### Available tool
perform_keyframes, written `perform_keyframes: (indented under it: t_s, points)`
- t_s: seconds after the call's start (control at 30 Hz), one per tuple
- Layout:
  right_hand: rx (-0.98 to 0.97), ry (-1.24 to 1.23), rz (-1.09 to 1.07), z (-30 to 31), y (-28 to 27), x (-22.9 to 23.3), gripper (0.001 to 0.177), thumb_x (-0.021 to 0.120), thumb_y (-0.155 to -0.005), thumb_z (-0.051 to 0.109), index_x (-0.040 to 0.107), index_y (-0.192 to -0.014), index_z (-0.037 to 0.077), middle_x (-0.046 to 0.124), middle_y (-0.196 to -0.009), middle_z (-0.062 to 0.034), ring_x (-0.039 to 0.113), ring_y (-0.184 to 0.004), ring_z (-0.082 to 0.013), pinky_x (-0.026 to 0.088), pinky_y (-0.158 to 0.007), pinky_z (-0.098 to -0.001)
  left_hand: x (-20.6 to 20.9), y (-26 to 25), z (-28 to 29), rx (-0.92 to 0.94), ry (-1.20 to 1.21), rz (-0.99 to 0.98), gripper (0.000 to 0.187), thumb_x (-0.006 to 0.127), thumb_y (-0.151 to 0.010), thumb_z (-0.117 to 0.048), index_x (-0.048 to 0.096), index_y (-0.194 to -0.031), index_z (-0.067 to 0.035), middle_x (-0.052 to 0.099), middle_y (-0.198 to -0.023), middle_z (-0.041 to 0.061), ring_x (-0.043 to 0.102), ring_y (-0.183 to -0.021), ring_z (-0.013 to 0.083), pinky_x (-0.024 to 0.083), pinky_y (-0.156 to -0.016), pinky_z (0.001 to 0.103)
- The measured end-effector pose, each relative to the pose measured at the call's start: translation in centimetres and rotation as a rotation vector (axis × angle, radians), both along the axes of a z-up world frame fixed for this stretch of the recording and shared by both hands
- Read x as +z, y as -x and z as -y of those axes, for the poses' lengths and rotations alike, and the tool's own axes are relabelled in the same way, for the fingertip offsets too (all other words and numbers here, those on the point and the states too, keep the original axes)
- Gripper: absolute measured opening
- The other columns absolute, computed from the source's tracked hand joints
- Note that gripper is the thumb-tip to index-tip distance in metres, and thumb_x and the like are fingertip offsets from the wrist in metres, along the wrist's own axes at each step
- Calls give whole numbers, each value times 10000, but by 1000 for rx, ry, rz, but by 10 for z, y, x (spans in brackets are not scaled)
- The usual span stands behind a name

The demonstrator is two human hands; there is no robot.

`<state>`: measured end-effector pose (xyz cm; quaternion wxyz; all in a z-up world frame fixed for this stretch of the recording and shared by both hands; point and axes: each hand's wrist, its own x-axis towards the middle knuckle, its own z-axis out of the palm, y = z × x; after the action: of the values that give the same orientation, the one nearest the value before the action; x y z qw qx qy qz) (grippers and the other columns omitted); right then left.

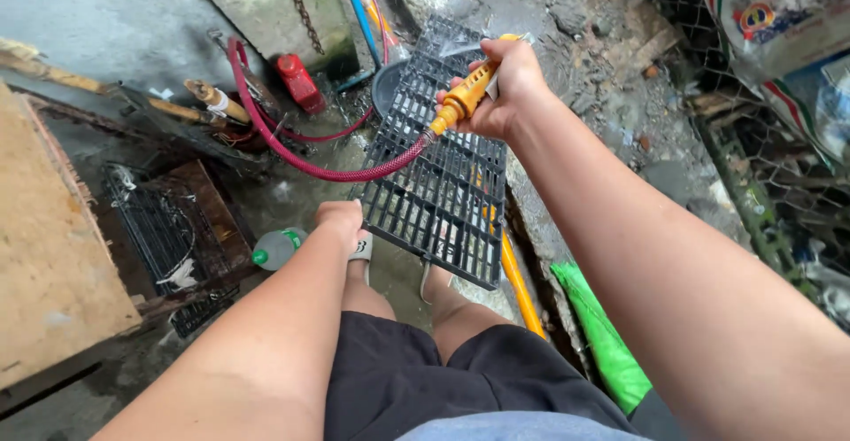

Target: Washing a black plastic grate using a water hose with a spray nozzle.

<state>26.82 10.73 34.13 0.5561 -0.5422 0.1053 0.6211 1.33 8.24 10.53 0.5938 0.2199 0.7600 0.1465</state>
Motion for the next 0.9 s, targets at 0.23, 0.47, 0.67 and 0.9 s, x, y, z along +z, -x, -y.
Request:
perform_keyframes:
  t_s: [0.23,0.47,0.67,0.9]
  points:
    - [63,22,24,-24,-17,-9,278,516,-964,364,428,-998,103,545,-971,-181,643,-849,-421,542,-760,-627,14,-19,9,-69,-18,-75,219,718,-928,-116,705,-1056,62,742,-1068,173,741,-848,267,616,-643,363]
    - [103,1,63,-32,-23,-3,271,523,-961,355,424,-1003,107,539,-977,-181,640,-852,-398,548,-764,-614,9,-23,18,-32,-12,-76,224,681,-951,-149,719,-1090,23,733,-1049,151,723,-798,269,608,-612,379]
    - [88,15,78,-38,-36,-4,280,520,-960,356,423,-1017,99,536,-994,-186,631,-870,-391,550,-773,-605,18,-23,22,-79,-1,-113,231,669,-954,-158,729,-1074,31,738,-1037,150,726,-791,262,604,-606,372]
    - [81,13,157,-36,-37,5,262,503,-964,336,426,-1021,92,542,-988,-179,636,-877,-363,555,-793,-570,18,-17,15,-84,29,-106,227,664,-962,-137,715,-1089,45,722,-1079,172,726,-836,275,619,-601,371]
